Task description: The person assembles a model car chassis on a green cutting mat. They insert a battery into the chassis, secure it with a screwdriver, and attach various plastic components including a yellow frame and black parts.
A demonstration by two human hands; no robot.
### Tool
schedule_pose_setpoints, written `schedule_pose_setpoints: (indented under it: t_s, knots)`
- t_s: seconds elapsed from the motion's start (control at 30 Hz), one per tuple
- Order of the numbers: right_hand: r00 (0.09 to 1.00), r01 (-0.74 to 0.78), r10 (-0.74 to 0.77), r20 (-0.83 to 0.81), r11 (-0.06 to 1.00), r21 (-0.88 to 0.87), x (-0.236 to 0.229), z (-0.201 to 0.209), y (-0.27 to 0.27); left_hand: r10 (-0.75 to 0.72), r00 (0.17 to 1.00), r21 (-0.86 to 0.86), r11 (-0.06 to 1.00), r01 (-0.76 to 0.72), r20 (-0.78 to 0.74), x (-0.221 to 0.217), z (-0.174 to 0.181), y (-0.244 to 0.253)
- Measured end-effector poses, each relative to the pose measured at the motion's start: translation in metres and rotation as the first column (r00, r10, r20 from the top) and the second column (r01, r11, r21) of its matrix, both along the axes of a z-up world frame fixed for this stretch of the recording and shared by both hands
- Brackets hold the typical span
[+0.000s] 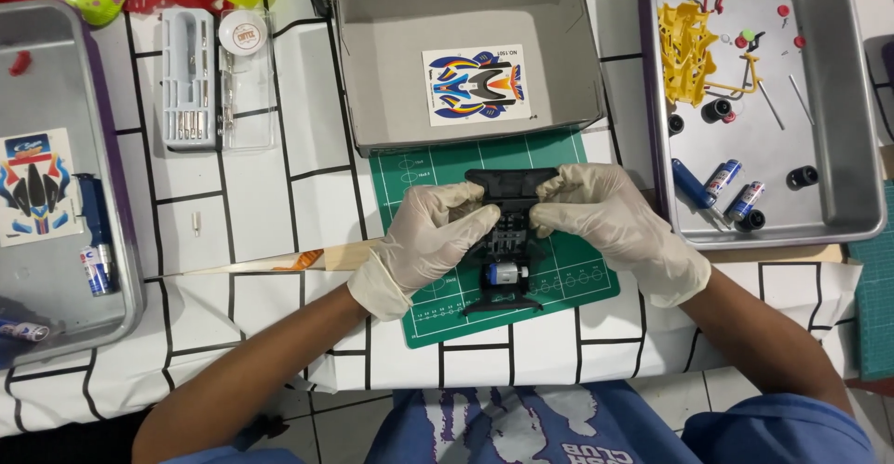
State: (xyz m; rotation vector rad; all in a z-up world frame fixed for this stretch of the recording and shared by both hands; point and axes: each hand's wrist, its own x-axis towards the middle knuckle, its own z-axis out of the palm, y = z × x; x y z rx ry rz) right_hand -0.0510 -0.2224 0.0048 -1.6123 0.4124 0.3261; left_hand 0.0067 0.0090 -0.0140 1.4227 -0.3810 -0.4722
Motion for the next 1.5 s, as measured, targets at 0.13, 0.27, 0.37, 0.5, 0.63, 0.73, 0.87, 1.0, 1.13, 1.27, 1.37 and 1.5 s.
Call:
schedule_pose_setpoints:
  t_s: [0.13,0.27,0.37,0.5,0.63,0.73,0.87,1.0,1.13,1.27,1.37,1.5]
  knots:
    - [1.000,0.015,-0.015,-0.022,1.000,0.011,0.000,-0.008,0.005,0.019,0.999,-0.024,1.000,-0.019,-0.027,-0.005,-0.012,-0.004]
    - [0.998,0.039,-0.038,-0.040,0.999,0.035,-0.001,-0.011,0.010,0.015,0.998,-0.035,0.999,-0.017,-0.058,-0.003,-0.039,-0.006]
    - [0.995,0.087,-0.089,0.047,0.995,0.047,-0.002,-0.021,0.011,-0.002,0.999,-0.009,1.000,0.002,-0.038,-0.001,-0.005,-0.001]
    - [0.993,0.082,-0.082,0.090,0.997,0.010,-0.004,-0.011,0.022,0.035,0.997,-0.067,0.997,-0.040,-0.072,-0.006,-0.002,-0.009]
    - [0.994,0.086,-0.086,0.067,0.996,0.005,-0.003,-0.003,0.028,0.037,0.993,-0.039,0.998,-0.041,-0.110,-0.003,-0.033,-0.007]
    - [0.992,0.103,-0.106,0.064,0.994,0.037,-0.003,-0.012,0.024,0.041,0.992,-0.054,0.997,-0.048,-0.121,-0.002,-0.001,-0.007]
    - [0.990,0.123,-0.127,0.066,0.991,0.060,-0.002,-0.003,0.025,0.051,0.993,-0.040,0.998,-0.056,-0.102,0.000,0.017,-0.011]
    - [0.996,0.089,-0.089,-0.015,0.996,0.021,-0.005,0.012,0.007,0.082,0.991,-0.008,0.997,-0.083,-0.107,0.000,-0.014,-0.009]
    - [0.997,-0.040,0.019,-0.076,0.954,-0.299,-0.019,0.105,-0.015,0.121,0.986,-0.020,0.992,-0.124,-0.119,0.003,-0.046,-0.002]
    - [1.000,0.012,0.010,0.027,0.697,-0.717,-0.038,0.108,-0.088,0.122,0.989,-0.073,0.989,-0.128,-0.089,0.005,-0.065,0.002]
    - [0.994,-0.108,0.036,-0.104,0.507,-0.855,-0.038,0.062,-0.139,0.148,0.981,-0.059,0.986,-0.157,-0.129,-0.002,-0.027,-0.005]
    - [0.974,-0.219,0.057,-0.221,0.505,-0.835,-0.043,0.057,-0.122,0.168,0.980,-0.036,0.984,-0.172,-0.109,-0.005,0.003,-0.013]
